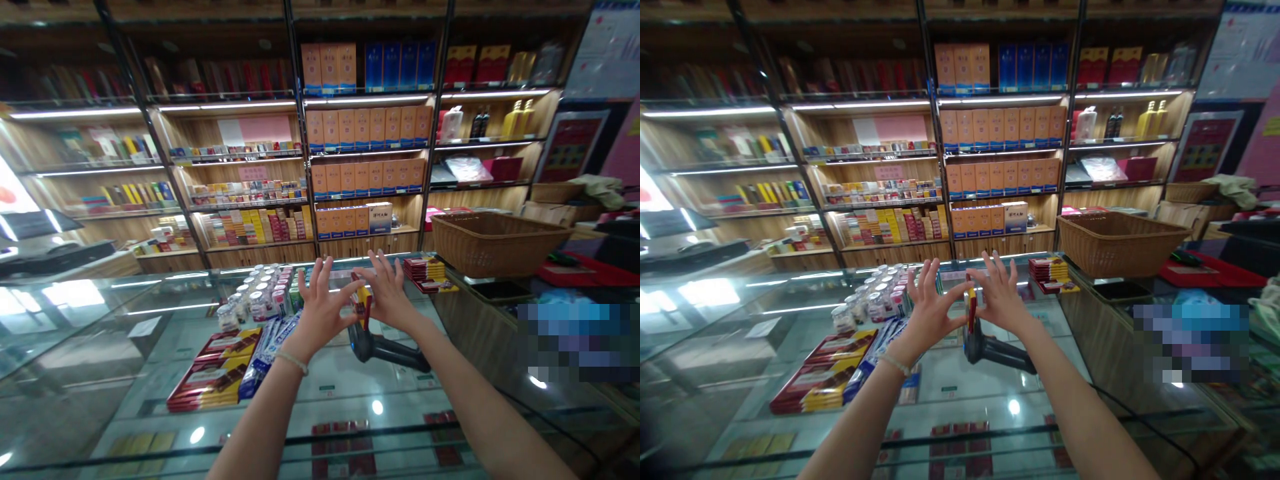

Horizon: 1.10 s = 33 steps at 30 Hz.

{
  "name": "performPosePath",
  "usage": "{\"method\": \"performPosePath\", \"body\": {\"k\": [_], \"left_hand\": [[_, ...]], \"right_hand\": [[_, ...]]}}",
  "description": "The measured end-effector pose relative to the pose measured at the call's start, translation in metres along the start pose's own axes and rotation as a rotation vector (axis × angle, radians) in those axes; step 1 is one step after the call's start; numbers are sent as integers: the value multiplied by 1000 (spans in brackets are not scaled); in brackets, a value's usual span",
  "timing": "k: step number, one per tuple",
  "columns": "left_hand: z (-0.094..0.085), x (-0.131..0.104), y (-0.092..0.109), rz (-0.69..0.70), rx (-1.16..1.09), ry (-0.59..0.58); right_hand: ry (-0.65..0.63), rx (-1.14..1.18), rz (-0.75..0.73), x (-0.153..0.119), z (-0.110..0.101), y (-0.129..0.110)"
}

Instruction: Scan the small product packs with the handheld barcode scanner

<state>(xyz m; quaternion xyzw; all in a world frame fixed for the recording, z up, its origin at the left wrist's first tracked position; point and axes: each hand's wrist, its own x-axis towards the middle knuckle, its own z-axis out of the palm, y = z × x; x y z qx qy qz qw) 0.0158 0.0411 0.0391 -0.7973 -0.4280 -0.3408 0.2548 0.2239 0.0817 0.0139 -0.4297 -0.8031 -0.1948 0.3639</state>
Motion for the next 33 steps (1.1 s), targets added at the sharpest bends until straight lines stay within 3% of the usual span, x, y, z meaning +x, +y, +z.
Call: {"method": "performPosePath", "body": {"k": [9,16,23,27,33], "left_hand": [[1,1,-3,-38,-49,37],[-4,1,-15,-134,-23,-19],[9,-2,-26,-202,-65,-68],[13,-4,-32,-282,8,-32],[4,-3,-25,-172,145,-16]], "right_hand": [[52,-9,9,2,-7,0],[87,-33,20,4,-11,4],[57,-101,-13,3,-10,5],[69,-150,-15,3,-10,7],[56,-215,-28,3,-11,3]]}}
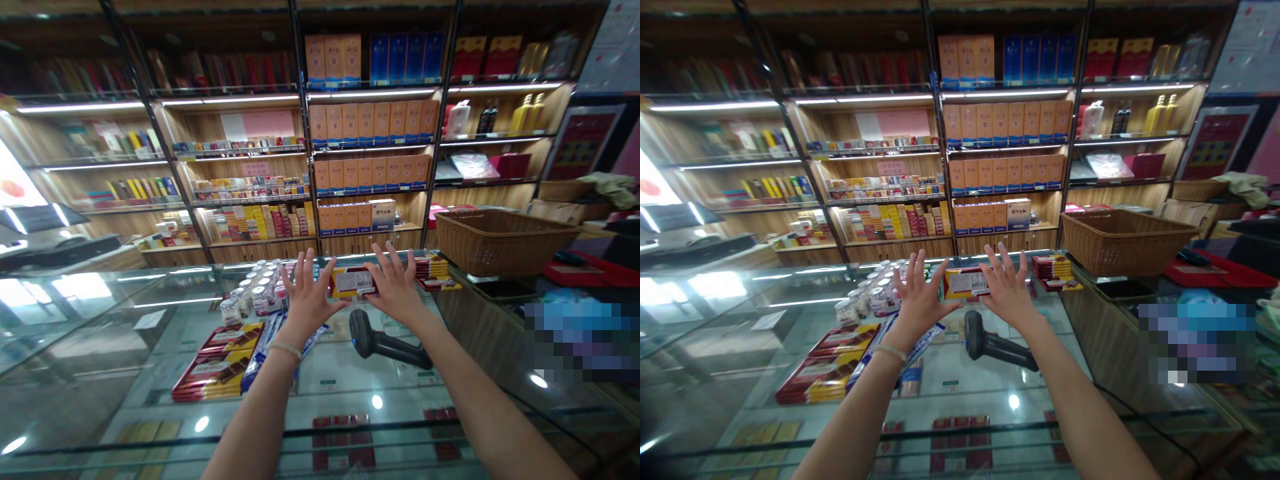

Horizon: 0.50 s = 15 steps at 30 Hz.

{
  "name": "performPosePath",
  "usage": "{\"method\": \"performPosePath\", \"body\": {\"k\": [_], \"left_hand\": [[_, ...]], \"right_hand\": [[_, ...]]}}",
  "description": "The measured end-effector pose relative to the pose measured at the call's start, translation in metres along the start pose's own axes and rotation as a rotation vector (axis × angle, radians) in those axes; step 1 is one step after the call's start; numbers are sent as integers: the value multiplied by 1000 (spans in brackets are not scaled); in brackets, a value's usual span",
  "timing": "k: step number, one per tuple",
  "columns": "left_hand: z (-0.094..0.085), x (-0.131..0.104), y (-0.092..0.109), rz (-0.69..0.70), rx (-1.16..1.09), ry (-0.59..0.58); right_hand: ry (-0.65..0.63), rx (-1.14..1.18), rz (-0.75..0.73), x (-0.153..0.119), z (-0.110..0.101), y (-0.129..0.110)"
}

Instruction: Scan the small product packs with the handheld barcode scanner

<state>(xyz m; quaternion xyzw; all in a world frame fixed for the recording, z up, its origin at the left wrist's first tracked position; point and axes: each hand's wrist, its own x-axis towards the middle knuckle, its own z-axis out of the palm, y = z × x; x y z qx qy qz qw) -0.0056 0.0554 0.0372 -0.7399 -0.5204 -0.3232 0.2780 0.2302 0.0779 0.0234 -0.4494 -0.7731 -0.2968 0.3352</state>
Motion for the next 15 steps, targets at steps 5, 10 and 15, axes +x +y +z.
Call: {"method": "performPosePath", "body": {"k": [5,10,15], "left_hand": [[-1,0,7,68,47,6],[3,0,6,80,51,-9],[7,-1,3,55,23,-7]], "right_hand": [[2,-4,-20,0,-2,-5],[-20,10,-23,0,-3,-8],[-74,4,-6,2,-4,-10]]}}
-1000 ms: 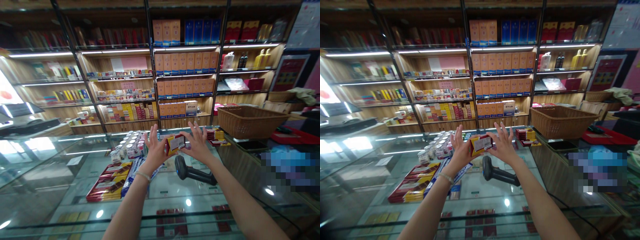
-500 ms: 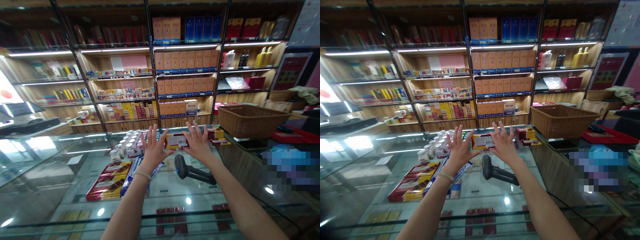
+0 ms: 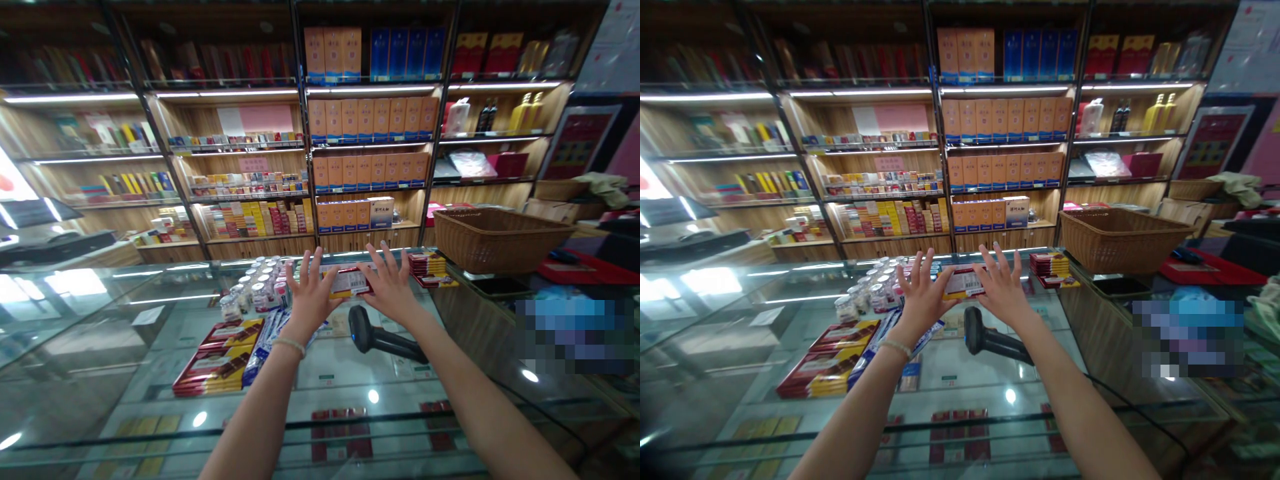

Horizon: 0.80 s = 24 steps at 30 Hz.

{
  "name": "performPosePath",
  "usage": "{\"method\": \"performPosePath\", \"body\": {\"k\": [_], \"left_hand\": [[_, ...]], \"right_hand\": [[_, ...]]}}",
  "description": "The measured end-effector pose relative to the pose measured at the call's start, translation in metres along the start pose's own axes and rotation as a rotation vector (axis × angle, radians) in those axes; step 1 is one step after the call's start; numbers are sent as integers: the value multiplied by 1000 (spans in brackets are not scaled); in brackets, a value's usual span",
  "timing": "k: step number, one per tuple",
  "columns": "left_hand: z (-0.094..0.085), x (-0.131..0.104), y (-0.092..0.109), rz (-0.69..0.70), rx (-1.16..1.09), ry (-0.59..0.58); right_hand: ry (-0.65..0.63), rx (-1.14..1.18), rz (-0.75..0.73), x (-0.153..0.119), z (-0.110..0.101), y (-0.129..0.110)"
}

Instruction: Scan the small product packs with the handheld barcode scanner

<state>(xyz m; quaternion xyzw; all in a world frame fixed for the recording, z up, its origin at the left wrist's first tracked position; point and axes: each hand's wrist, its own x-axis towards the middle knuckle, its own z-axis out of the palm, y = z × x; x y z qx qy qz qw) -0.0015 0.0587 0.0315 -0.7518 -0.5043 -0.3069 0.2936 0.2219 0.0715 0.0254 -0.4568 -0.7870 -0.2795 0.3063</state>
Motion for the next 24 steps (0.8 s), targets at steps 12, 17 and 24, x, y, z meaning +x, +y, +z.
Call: {"method": "performPosePath", "body": {"k": [12,17,24], "left_hand": [[-3,-1,-6,-80,-70,-1],[-1,-1,-7,-99,-90,-21],[-2,-1,-7,-104,-65,-52]], "right_hand": [[-257,1,58,-29,-27,-7],[-398,24,50,-68,-26,-19],[-486,73,59,-77,-29,-25]]}}
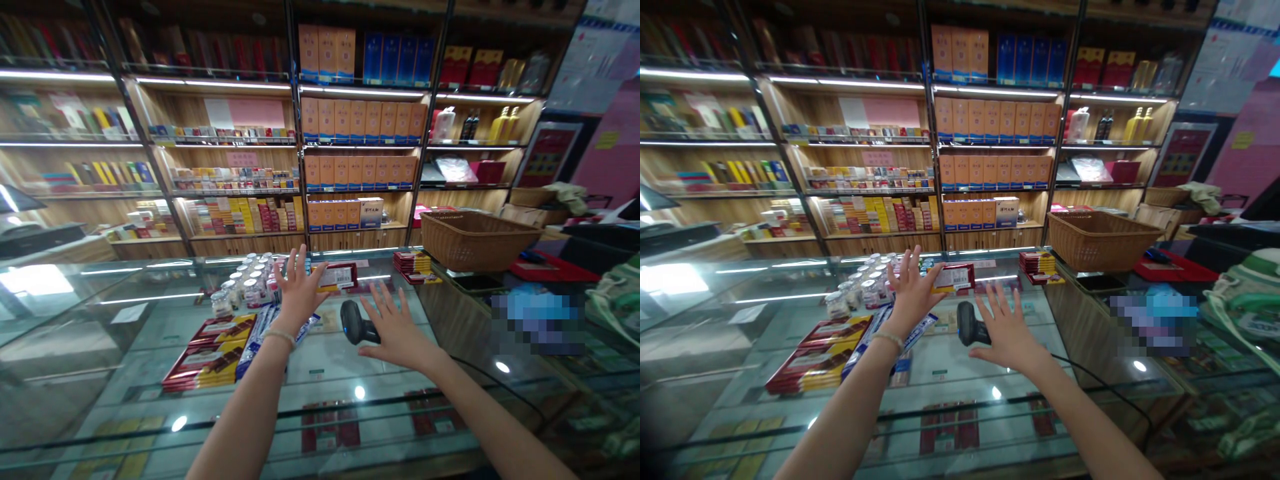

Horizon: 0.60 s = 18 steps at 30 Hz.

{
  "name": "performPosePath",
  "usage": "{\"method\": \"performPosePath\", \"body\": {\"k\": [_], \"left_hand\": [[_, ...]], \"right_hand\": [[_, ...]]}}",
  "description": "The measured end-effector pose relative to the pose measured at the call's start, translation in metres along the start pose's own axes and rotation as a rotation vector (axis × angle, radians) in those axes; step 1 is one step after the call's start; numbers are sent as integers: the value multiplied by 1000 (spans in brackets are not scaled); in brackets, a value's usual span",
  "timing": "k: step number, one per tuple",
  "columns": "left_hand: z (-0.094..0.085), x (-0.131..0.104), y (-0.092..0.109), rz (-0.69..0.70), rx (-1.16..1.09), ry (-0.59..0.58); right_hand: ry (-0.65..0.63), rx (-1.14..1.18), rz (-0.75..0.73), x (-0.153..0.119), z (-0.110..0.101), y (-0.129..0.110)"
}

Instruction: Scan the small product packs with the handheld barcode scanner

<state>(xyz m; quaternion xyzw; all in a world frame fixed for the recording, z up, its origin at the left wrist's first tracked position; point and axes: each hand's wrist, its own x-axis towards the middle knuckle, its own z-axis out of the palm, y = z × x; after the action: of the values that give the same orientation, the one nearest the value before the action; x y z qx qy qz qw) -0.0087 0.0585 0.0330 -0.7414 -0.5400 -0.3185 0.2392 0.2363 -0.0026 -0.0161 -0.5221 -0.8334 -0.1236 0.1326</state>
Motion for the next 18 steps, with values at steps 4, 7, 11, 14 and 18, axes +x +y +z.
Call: {"method": "performPosePath", "body": {"k": [4,7,11,14,18], "left_hand": [[2,-1,-1,-3,4,-1],[5,-1,-2,-5,-6,-3],[6,-1,-2,-15,-2,-10],[6,-1,-2,-30,3,-15],[4,-1,-2,-57,0,-16]], "right_hand": [[10,57,20,-2,-1,-7],[26,85,73,-3,2,-14],[43,101,120,-2,2,-20],[42,110,158,-3,-6,-21],[83,154,225,-9,-16,-20]]}}
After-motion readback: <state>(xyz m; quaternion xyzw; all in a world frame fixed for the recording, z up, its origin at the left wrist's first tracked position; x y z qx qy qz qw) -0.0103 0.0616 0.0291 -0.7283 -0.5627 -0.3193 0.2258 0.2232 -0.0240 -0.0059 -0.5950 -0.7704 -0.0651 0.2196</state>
